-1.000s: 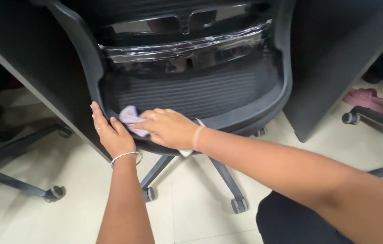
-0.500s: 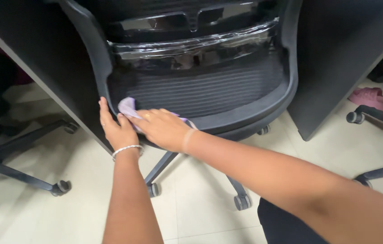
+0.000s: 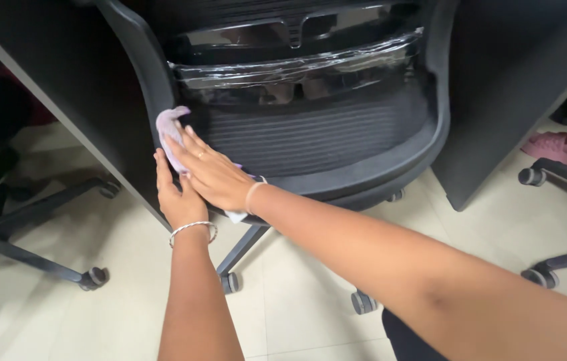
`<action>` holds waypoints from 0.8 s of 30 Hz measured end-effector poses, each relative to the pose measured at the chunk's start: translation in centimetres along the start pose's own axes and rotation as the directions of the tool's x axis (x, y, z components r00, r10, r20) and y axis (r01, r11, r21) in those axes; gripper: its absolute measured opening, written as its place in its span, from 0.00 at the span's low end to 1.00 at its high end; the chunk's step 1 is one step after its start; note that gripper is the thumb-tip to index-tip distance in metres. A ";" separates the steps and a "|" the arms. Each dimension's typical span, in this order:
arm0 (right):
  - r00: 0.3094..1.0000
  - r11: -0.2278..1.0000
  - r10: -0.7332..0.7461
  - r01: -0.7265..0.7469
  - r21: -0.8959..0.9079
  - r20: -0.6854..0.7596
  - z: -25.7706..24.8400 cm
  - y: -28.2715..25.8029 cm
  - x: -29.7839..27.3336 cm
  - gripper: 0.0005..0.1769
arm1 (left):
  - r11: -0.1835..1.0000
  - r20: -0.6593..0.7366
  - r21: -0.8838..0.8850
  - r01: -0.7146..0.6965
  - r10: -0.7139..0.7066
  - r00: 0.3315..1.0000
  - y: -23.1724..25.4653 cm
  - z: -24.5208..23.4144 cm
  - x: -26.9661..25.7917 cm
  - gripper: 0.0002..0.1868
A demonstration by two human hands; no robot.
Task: Cleaning an office chair and a keyboard using a cloth.
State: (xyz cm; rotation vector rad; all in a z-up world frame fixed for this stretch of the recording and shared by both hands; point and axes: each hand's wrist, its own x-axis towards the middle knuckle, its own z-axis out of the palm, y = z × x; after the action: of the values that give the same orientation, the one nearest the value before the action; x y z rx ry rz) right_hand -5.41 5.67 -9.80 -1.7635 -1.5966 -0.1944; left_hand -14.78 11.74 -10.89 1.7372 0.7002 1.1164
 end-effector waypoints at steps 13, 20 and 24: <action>0.982 0.980 0.170 -0.177 0.091 0.076 0.0 -0.8 0.7 0.41 | 0.999 0.009 -0.010 -0.033 0.033 0.999 -2.1 0.3 0.8 0.28; 0.998 0.998 0.055 -0.055 -0.016 -0.027 -1.9 -2.7 -2.3 0.31 | 0.984 0.146 -0.176 0.010 0.016 0.989 -2.6 -0.5 1.5 0.33; 0.999 0.994 -0.003 -0.002 -0.113 -0.043 -2.7 -2.8 -4.7 0.32 | 0.984 0.227 -0.162 0.080 -0.042 0.973 -3.4 -0.9 2.3 0.38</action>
State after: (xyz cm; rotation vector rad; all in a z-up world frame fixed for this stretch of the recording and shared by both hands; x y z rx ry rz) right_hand -7.98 0.19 -9.40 -1.8318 -1.5827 -0.3273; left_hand -14.57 15.43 -12.94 1.6516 0.5016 0.8944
